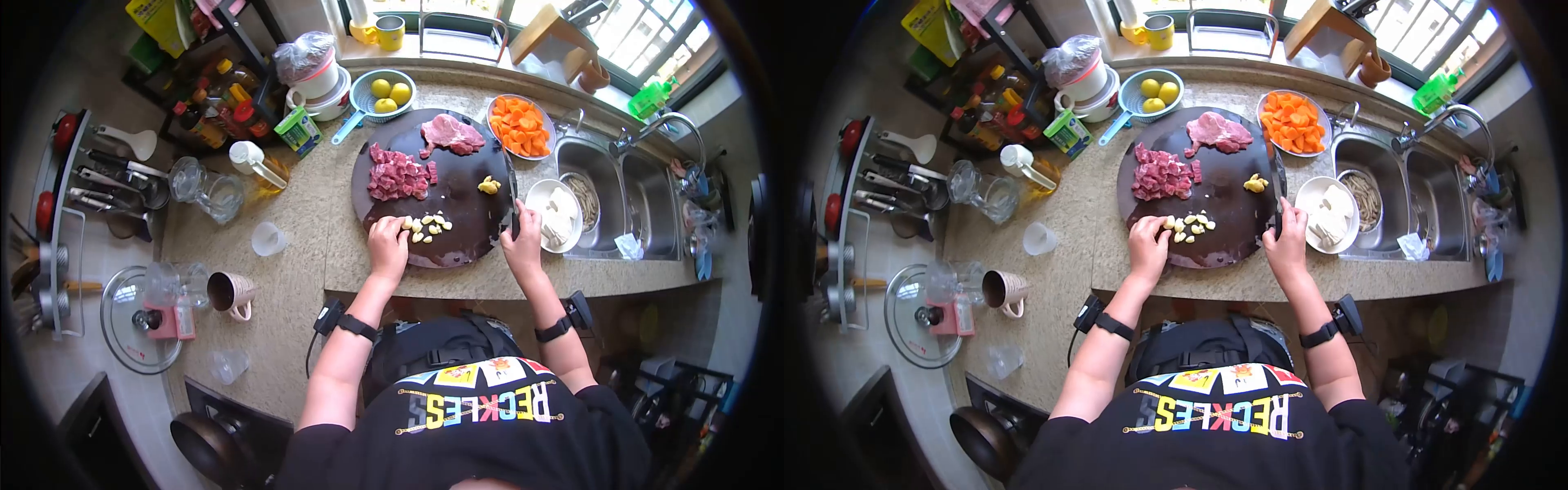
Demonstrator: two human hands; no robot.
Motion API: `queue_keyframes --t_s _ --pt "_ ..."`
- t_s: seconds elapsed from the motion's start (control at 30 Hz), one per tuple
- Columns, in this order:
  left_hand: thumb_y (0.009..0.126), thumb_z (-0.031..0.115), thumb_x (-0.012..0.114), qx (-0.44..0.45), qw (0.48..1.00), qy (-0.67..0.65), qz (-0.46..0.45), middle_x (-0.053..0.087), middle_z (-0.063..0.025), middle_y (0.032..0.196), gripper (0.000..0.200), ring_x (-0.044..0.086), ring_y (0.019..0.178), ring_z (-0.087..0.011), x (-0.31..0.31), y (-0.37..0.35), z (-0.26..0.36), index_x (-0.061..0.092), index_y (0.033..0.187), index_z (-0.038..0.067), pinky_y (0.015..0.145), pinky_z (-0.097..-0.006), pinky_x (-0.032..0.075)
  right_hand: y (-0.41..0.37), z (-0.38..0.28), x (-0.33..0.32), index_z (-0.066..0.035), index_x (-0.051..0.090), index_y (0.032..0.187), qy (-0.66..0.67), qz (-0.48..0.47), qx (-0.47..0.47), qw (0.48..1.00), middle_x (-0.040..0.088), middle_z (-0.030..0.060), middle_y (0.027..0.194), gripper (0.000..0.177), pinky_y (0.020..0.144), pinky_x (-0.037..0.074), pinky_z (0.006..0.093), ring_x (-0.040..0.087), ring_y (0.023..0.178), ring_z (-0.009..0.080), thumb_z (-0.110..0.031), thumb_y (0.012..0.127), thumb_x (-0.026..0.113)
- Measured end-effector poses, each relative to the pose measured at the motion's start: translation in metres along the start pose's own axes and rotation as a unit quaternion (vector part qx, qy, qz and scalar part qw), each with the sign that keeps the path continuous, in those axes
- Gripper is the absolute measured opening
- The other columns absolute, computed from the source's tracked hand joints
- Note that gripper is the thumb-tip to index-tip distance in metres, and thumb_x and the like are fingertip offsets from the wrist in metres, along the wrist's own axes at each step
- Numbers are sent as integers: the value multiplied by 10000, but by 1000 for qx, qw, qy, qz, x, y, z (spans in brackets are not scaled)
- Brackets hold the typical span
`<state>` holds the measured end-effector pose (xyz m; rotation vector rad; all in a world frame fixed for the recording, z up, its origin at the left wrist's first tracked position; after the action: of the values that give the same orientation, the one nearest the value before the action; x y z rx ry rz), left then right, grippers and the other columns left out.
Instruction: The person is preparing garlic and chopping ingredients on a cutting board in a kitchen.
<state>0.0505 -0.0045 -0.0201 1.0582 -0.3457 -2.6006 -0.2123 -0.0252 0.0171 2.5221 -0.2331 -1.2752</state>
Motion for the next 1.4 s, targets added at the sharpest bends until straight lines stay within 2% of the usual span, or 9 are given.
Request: queue_keyframes --t_s 0.07,0.2,0.27,0.3,0.53,0.9,1.03,1.2,1.4 --pt "670 9 639 24 999 -17 -30 578 -106 837 178 549 818 -287 5 5 -9 622 847 16 744 -379 442 -8 -29 -15 17 465 1185 37 17 8 999 491 153 1001 499 820 420 343 508 912 281 3 699 579" --pt "678 11 634 33 998 -33 -42 580 -106 816 125 553 793 -286 3 15 -15 616 801 14 726 -376 445 -21 -39 -20 -26 498 1167 95 36 12 995 559 132 881 430 714 455 328 557 762 257 -81 755 606" --pt "687 14 629 21 997 -45 -58 587 -105 832 139 559 813 -283 2 14 -15 619 825 15 745 -370 448 -27 -25 -11 -17 489 1169 215 -155 222 938 576 141 847 425 651 464 322 568 680 251 -79 763 602" --pt "689 17 629 44 997 -42 -44 593 -107 851 145 561 831 -281 0 13 -13 621 833 14 759 -368 448 -27 -28 -10 -4 487 1146 184 -108 111 971 580 154 840 388 623 465 322 578 653 268 -58 773 577" --pt "721 36 632 120 992 -29 -22 619 -96 842 93 591 791 -267 8 11 0 623 811 14 722 -352 475 -22 -42 -24 -25 493 1088 163 -280 -11 946 580 188 919 318 715 473 364 592 848 344 -56 775 539" --pt "666 -17 634 102 994 -12 37 609 -105 809 91 588 777 -281 13 -2 4 606 747 14 708 -352 472 -5 -39 -21 4 494 1097 162 -433 -93 882 592 210 909 324 735 478 402 585 862 356 -65 781 513" --pt "658 -19 632 93 995 -11 29 606 -110 802 91 586 778 -287 16 -4 3 603 738 14 709 -354 469 1 -44 -21 3 483 1122 132 -426 -142 884 587 212 880 333 703 481 405 593 803 355 -65 797 507" --pt "651 -34 607 85 996 -2 38 590 -121 770 75 576 749 -300 16 -4 2 582 708 8 677 -368 464 -1 -58 -16 9 461 981 -13 -451 -158 878 581 182 743 202 609 489 424 602 699 344 -74 802 502" --pt "650 -34 602 70 997 13 18 581 -121 805 106 569 774 -307 19 -11 -2 567 738 15 693 -374 466 -8 -58 32 -12 450 918 -1 -427 -152 892 578 174 699 150 582 488 421 603 672 340 -76 796 508"
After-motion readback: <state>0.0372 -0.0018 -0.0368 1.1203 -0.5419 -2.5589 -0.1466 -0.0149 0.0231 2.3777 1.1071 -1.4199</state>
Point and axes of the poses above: each hand's wrist, its own y-axis towards the middle knuckle, its own x-axis out of the palm, z = x × y, the point moved 3 cm from there along y, towards the middle knuckle
